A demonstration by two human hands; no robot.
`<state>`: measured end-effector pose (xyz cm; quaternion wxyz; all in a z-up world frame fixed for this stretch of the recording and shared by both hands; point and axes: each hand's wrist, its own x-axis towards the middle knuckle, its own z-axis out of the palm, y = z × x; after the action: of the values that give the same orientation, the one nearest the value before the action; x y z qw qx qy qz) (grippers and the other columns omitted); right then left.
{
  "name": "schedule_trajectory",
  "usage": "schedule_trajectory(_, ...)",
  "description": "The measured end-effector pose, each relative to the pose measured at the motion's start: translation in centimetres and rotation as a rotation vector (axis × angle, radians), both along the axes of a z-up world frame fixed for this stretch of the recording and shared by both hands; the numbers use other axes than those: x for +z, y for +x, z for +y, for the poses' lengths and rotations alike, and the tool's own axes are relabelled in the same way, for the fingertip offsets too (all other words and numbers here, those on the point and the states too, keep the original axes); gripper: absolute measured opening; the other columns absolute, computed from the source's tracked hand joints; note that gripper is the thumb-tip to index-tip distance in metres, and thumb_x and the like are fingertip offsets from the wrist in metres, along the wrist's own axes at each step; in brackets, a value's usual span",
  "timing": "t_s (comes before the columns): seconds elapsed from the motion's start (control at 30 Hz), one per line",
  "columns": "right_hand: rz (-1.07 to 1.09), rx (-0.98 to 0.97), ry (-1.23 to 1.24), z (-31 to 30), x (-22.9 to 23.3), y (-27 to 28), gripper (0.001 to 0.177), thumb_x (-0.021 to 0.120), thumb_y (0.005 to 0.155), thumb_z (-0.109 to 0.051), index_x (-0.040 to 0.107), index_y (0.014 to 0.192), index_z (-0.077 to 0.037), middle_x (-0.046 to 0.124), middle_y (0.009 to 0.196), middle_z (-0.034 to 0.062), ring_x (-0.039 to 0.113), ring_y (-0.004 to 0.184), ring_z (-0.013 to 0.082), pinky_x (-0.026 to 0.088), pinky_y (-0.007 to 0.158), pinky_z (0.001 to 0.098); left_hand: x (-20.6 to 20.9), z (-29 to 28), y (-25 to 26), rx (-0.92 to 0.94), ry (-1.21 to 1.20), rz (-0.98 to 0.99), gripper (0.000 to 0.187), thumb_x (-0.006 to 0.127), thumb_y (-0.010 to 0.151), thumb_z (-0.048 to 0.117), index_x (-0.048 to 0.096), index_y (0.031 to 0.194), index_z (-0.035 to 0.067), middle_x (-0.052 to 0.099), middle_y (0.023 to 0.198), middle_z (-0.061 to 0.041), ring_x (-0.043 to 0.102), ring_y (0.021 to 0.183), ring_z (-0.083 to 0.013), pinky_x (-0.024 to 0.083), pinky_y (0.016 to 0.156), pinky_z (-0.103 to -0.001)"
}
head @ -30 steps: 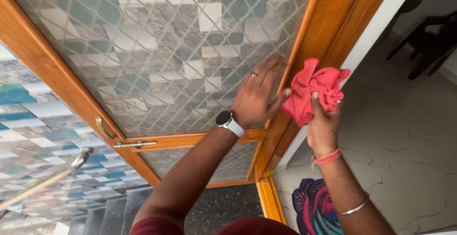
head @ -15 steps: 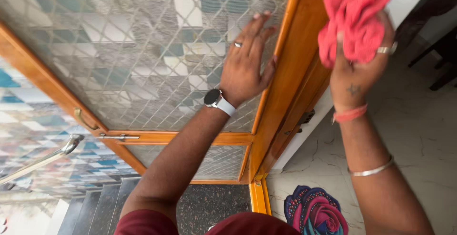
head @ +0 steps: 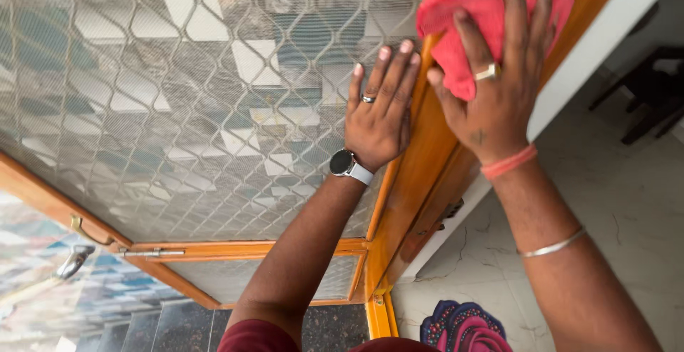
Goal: The person wipes the wooden frame of a mesh door with a red cloth, moving along the top, sides, and lower sections. The person also wipes the metal latch and hinge areas.
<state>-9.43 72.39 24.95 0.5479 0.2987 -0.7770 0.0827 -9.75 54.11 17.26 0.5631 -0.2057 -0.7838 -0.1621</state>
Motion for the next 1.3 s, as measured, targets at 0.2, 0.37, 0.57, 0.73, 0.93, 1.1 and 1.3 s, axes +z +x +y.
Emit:
schedule_trajectory(0.2,-0.009,0.162,-0.039,0.5,-5.2,-0.3,0.046,0.062,0.11,-0.047,0.064,0.139,-0.011,0.04,0.159,0.0198,0.022,0.158,0.0491,0.023,0.13,0.071,-0.4,-0.3,-0.4,-0.031,-0.029,0.033,0.05,0.052,0.105,0.017,0.048,0.154,0.008,0.039,0.165,-0.01,0.034,0.158,-0.0268,0.015,0.132,-0.052)
schedule_trajectory(0.37,0.207,0.23,0.109,1.6,-9.8,-2.7,0.023,0.072,0.097,-0.037,0.066,0.104,-0.016,0.052,0.144,0.0095,0.033,0.148,0.0372,0.024,0.122,0.0751,-1.0,-0.1,-0.5,0.052,-0.057,0.003,0.053,0.053,0.108,0.026,0.049,0.157,0.006,0.041,0.166,-0.01,0.036,0.157,-0.026,0.017,0.133,-0.049)
schedule_trajectory(0.57,0.166,0.379,-0.036,4.3,-3.4,-5.2,0.028,0.069,0.107,-0.025,0.069,0.132,-0.012,0.043,0.151,0.0127,0.028,0.151,0.0445,0.032,0.126,0.0707,-1.8,0.9,-1.5,0.161,0.007,0.097,0.044,0.047,0.11,0.016,0.046,0.154,0.01,0.041,0.166,-0.008,0.036,0.159,-0.0256,0.017,0.137,-0.048)
schedule_trajectory(0.73,0.228,0.331,0.204,7.4,4.1,-5.6,0.024,0.072,0.1,-0.02,0.075,0.125,-0.019,0.054,0.157,0.0063,0.038,0.151,0.0361,0.03,0.124,0.0678,-1.8,2.4,-0.2,0.253,0.07,0.013,0.05,0.045,0.106,0.019,0.049,0.155,0.01,0.045,0.164,-0.007,0.035,0.158,-0.0295,0.014,0.135,-0.049)
schedule_trajectory(0.93,0.256,0.475,0.191,6.2,-3.8,-6.4,0.016,0.074,0.103,-0.029,0.076,0.117,-0.021,0.053,0.155,0.0026,0.033,0.155,0.0344,0.029,0.126,0.0682,-1.9,4.0,1.2,0.257,0.14,0.002,0.054,0.042,0.108,0.027,0.039,0.159,0.009,0.039,0.168,-0.01,0.029,0.162,-0.031,0.012,0.137,-0.05)
schedule_trajectory(1.1,0.25,0.369,0.237,6.3,-10.3,-5.7,0.019,0.074,0.105,-0.029,0.078,0.124,-0.031,0.054,0.155,-0.002,0.035,0.153,0.0285,0.03,0.123,0.0674,-2.7,3.2,1.5,0.272,0.072,-0.017,0.057,0.043,0.109,0.027,0.033,0.162,0.008,0.036,0.169,-0.011,0.028,0.162,-0.0311,0.014,0.137,-0.049)
schedule_trajectory(1.3,0.305,0.4,0.2,5.4,-2.8,-6.3,0.026,0.077,0.107,-0.029,0.072,0.132,-0.023,0.051,0.159,0.0016,0.034,0.156,0.0323,0.026,0.126,0.0703,-3.2,2.0,1.3,0.342,0.012,-0.063,0.053,0.044,0.111,0.016,0.033,0.163,0.011,0.033,0.17,-0.009,0.026,0.162,-0.0298,0.015,0.136,-0.049)
